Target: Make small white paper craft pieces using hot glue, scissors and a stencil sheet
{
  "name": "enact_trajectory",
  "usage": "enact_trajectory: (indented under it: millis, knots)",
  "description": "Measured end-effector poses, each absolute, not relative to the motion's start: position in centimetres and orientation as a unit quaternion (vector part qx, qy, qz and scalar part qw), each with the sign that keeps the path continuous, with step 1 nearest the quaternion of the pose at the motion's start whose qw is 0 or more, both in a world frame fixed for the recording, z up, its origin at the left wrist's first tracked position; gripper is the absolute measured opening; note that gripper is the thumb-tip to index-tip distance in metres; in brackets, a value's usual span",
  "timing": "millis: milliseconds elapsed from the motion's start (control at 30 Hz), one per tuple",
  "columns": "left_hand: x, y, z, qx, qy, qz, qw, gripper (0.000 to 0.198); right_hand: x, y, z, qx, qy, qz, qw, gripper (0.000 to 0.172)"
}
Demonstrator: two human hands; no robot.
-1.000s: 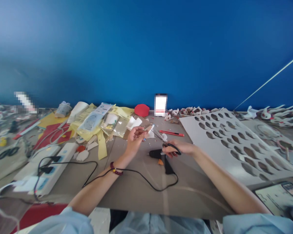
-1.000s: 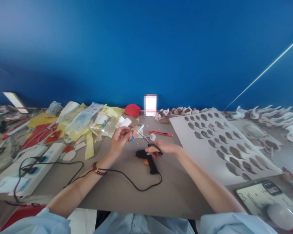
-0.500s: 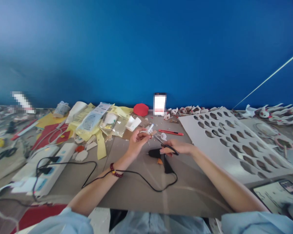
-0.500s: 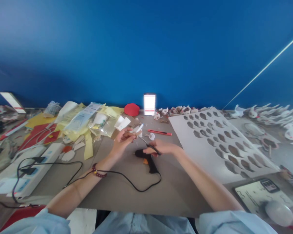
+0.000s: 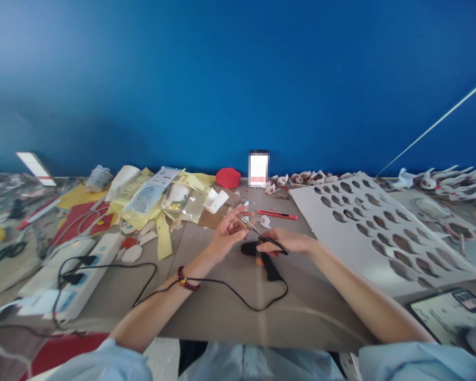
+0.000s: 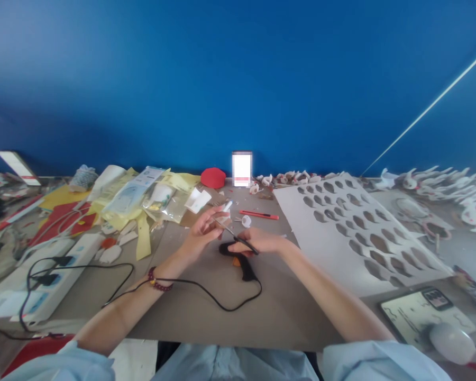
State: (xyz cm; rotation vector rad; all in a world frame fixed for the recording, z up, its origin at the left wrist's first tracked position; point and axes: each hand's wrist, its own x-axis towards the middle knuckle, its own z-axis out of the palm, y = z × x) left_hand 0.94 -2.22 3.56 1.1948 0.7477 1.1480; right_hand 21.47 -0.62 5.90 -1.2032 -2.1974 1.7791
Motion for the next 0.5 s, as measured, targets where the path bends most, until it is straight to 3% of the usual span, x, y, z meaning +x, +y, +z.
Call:
enact_trajectory:
  millis: [133, 367, 500]
  knots:
    - [0.83, -2.31, 3.48, 0.519, 0.337, 0.494, 0.61, 0.049, 21.45, -0.93, 6.22, -0.377, -0.716, 0.587, 0.044, 0.043]
    - [0.71, -1.84, 2.84, 0.539, 0.334, 0.471, 0.614, 0.022, 21.39, -1.37, 6.58, -0.359, -0.704, 0.607, 0.084, 0.043]
    - [0.78, -1.72, 3.08, 0.533, 0.327, 0.475, 0.619, 0.019, 21.28, -1.47, 6.81, -0.356, -0.684, 0.63, 0.093, 0.042]
